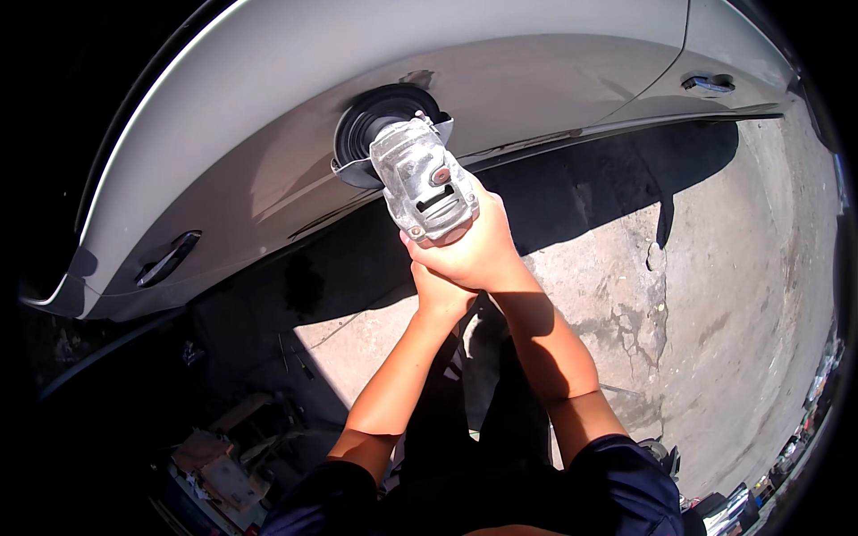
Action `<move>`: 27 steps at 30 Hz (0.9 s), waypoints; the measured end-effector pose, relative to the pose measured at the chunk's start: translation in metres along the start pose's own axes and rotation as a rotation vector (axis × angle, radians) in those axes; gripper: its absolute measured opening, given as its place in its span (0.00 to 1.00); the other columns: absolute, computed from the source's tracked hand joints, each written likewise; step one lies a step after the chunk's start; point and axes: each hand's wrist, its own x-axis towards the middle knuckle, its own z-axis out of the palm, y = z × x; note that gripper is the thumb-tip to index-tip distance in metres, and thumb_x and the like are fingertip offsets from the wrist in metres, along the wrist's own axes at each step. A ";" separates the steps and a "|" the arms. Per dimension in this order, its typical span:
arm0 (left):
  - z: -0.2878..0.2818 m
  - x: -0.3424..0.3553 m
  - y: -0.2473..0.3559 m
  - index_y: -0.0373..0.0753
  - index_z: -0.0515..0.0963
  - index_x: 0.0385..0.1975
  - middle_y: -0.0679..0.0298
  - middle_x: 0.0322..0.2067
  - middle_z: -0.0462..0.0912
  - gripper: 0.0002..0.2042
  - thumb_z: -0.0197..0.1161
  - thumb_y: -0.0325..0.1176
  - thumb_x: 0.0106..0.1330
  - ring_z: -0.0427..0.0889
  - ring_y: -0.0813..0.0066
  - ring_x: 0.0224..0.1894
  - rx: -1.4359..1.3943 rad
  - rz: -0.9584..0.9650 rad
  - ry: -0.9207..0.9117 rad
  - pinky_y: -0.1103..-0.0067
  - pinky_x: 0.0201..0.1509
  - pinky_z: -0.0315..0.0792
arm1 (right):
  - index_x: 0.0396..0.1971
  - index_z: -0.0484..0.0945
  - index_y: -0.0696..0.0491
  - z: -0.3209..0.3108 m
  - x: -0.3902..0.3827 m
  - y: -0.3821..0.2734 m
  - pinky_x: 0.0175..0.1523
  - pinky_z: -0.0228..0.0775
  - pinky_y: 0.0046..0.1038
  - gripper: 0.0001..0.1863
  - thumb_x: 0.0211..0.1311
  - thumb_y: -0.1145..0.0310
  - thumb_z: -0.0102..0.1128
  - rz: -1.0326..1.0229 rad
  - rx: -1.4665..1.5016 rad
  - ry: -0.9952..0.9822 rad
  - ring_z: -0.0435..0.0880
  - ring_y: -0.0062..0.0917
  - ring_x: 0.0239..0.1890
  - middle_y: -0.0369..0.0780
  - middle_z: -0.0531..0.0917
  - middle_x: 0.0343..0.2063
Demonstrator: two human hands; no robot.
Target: The person uses an angle grinder to sand the side panel of a white car, removing paint and smoothing the surface. The person moves the tool across the car door and rear quarter panel, then walks through a cluttered garage area.
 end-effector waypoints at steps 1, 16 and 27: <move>0.001 -0.003 -0.003 0.38 0.79 0.55 0.58 0.49 0.87 0.24 0.76 0.33 0.58 0.86 0.64 0.53 -0.003 0.008 0.014 0.68 0.60 0.76 | 0.49 0.77 0.62 0.002 -0.002 0.006 0.53 0.80 0.30 0.34 0.40 0.66 0.81 0.018 -0.010 -0.008 0.91 0.30 0.43 0.46 0.89 0.38; 0.001 -0.004 -0.003 0.37 0.77 0.56 0.58 0.49 0.87 0.25 0.76 0.32 0.57 0.86 0.64 0.53 -0.005 0.026 0.094 0.68 0.58 0.77 | 0.47 0.78 0.61 0.006 0.006 -0.003 0.54 0.79 0.32 0.32 0.40 0.64 0.81 0.030 0.008 -0.073 0.91 0.36 0.44 0.48 0.89 0.39; 0.005 -0.005 0.009 0.36 0.78 0.55 0.57 0.50 0.87 0.25 0.76 0.33 0.57 0.86 0.64 0.53 0.052 -0.061 0.044 0.68 0.58 0.77 | 0.46 0.78 0.62 -0.004 0.001 0.006 0.51 0.80 0.28 0.30 0.41 0.66 0.81 0.020 0.034 -0.013 0.91 0.29 0.41 0.45 0.90 0.37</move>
